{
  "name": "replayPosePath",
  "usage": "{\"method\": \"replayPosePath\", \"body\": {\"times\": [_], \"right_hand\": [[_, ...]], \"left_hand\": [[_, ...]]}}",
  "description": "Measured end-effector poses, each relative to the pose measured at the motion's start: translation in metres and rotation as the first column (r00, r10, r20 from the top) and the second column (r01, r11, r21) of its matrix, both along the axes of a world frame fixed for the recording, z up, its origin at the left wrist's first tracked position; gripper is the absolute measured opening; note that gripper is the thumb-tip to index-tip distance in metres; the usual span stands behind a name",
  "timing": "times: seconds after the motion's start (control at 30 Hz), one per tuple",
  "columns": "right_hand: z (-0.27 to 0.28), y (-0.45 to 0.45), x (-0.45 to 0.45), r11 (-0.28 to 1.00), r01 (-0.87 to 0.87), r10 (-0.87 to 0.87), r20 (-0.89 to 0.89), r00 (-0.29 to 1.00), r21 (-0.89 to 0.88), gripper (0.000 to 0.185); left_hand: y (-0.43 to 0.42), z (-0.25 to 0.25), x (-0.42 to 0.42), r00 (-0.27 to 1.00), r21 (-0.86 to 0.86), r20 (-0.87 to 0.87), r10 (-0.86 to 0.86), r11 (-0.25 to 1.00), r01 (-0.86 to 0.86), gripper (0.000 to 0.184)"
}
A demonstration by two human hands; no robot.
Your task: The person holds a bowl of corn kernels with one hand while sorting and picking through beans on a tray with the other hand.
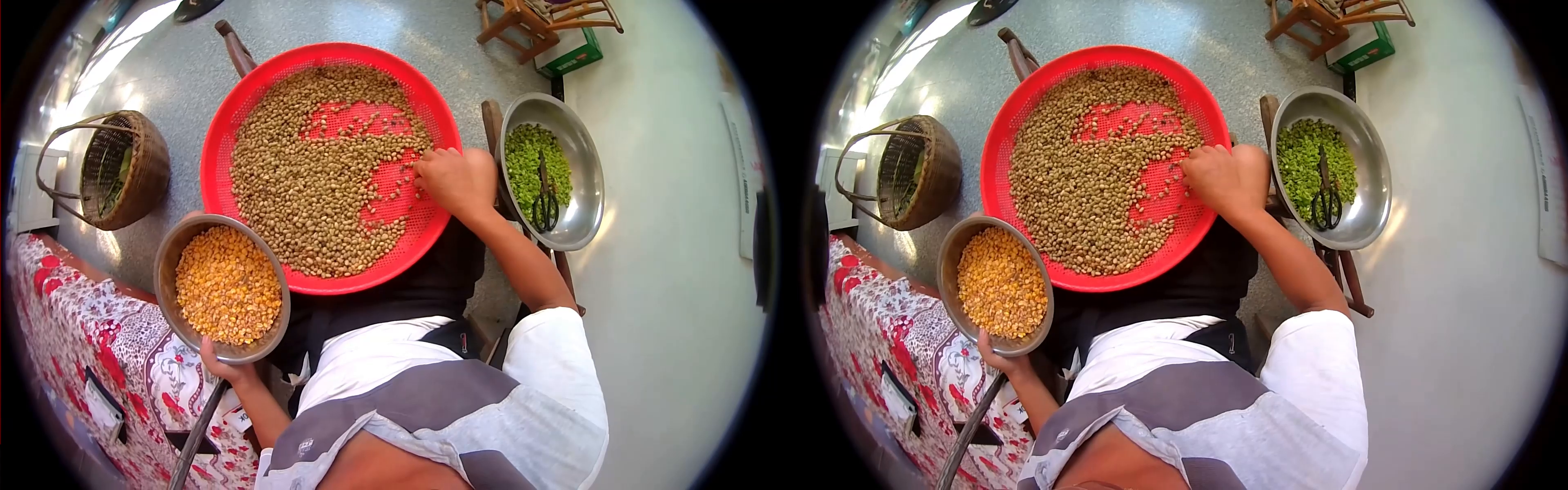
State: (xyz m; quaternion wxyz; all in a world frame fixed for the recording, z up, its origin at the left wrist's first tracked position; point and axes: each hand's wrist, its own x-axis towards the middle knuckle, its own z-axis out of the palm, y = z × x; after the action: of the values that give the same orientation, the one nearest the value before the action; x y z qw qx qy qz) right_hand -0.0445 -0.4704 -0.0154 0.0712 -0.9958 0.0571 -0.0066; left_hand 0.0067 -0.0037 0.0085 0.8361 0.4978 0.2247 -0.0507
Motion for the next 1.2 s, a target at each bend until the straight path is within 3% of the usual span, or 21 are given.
{"method": "replayPosePath", "body": {"times": [0.27,0.33,0.57,0.63,0.87,1.13,1.2], "right_hand": [[-0.013,-0.001,0.004,0.988,-0.125,0.125,-0.005,0.992,-0.085,0.010],[-0.010,0.002,0.005,1.000,-0.005,0.006,0.060,0.998,-0.005,0.006],[0.009,0.022,-0.013,0.996,0.037,-0.047,0.120,0.992,0.082,0.012],[0.004,0.031,-0.013,0.979,0.087,-0.108,0.106,0.988,0.187,0.013],[-0.020,0.055,0.000,0.963,-0.058,0.002,0.211,0.978,0.262,0.009],[-0.017,0.063,0.008,0.989,-0.116,0.124,0.083,0.989,-0.094,0.003],[-0.017,0.063,0.011,0.984,-0.139,0.146,0.058,0.988,-0.110,0.004]], "left_hand": [[0.002,-0.002,0.000,1.000,0.011,-0.006,-0.006,1.000,0.006,0.069],[0.006,-0.006,0.000,1.000,0.014,0.001,-0.009,1.000,0.009,0.069],[0.001,-0.001,-0.001,1.000,-0.001,0.003,0.005,1.000,-0.005,0.068],[0.001,-0.001,-0.001,1.000,-0.013,0.005,0.007,1.000,-0.007,0.068],[0.000,0.000,0.000,1.000,0.049,-0.004,0.009,0.999,-0.009,0.070],[-0.001,0.000,-0.001,1.000,-0.009,0.023,-0.001,1.000,0.002,0.069],[-0.001,0.001,-0.001,1.000,-0.006,0.021,0.001,1.000,-0.001,0.068]]}}
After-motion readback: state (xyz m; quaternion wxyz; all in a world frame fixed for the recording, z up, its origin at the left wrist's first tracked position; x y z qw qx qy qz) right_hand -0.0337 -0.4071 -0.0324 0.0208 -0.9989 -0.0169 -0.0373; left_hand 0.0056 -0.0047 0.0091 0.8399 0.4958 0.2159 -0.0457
